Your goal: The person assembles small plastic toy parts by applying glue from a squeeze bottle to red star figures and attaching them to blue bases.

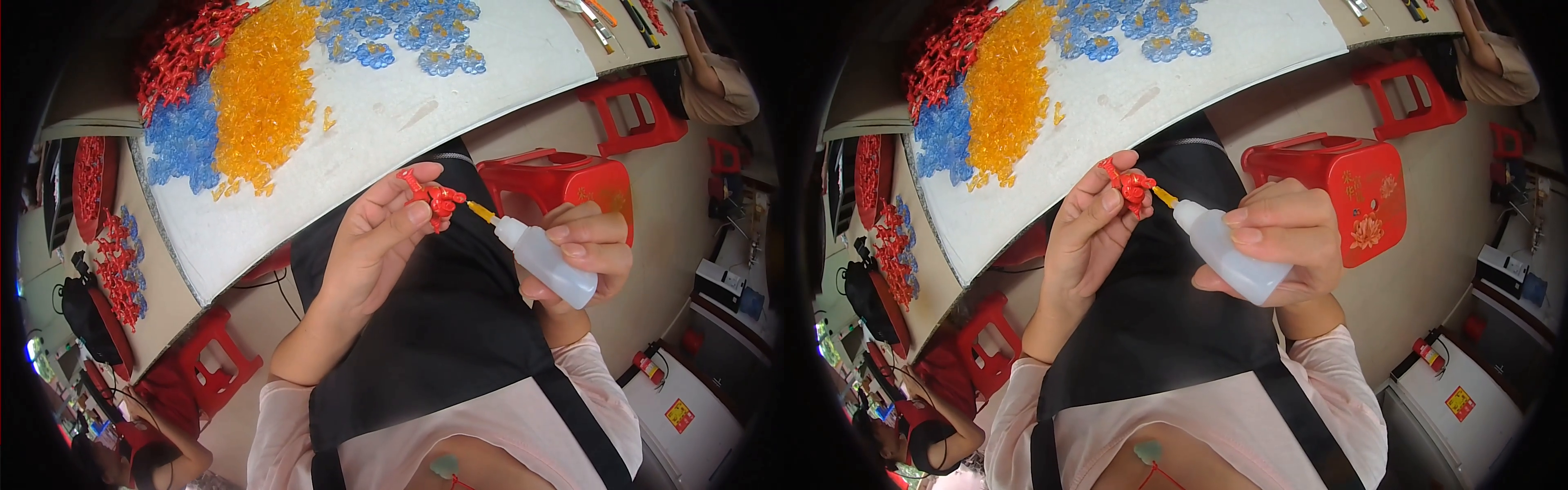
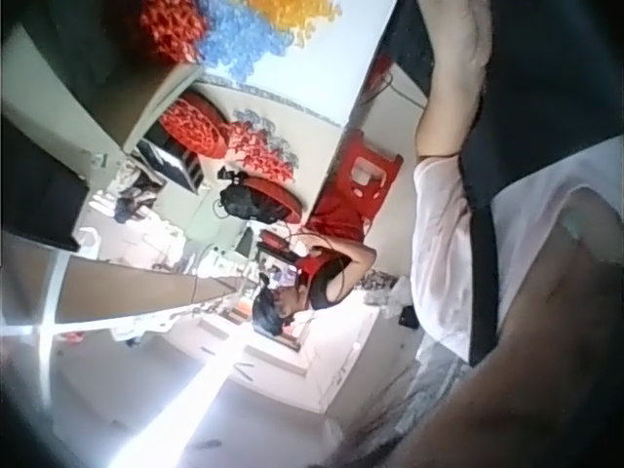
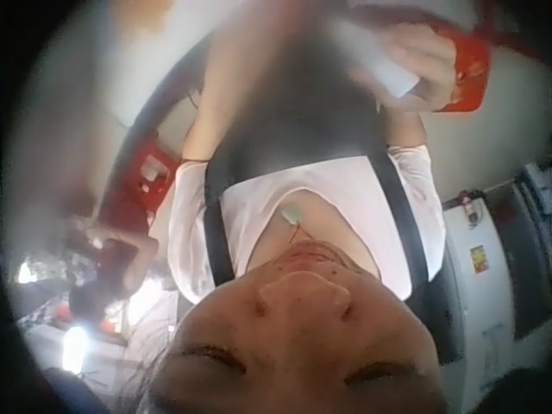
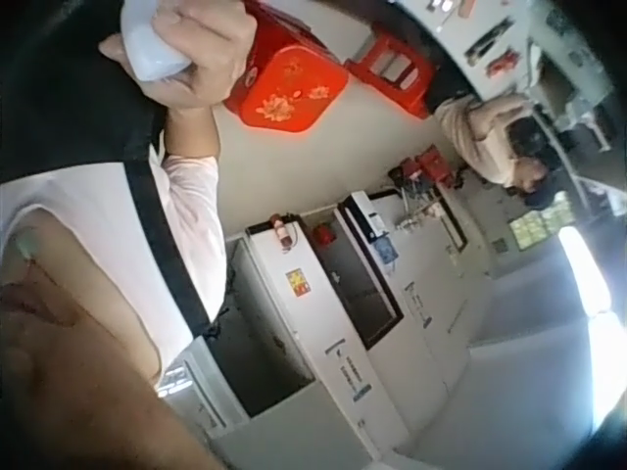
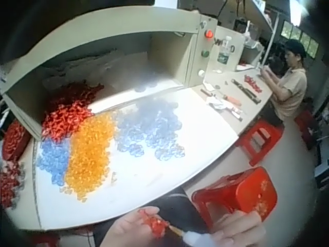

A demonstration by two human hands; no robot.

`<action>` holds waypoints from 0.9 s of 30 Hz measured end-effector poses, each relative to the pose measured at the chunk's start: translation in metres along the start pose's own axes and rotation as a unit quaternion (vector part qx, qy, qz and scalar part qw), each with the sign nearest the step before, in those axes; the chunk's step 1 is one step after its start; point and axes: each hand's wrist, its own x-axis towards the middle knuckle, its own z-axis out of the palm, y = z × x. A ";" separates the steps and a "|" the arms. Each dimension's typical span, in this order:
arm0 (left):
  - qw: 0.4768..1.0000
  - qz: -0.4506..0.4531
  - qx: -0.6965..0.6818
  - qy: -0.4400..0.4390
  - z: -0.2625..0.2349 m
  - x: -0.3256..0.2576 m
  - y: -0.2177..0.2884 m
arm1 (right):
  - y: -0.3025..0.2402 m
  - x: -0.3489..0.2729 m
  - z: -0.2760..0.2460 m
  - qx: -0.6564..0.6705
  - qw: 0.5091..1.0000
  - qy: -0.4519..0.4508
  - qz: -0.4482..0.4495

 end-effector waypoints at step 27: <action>0.989 0.137 0.010 0.047 -0.024 0.001 0.033 | 0.041 0.015 -0.028 -0.005 0.983 0.054 0.176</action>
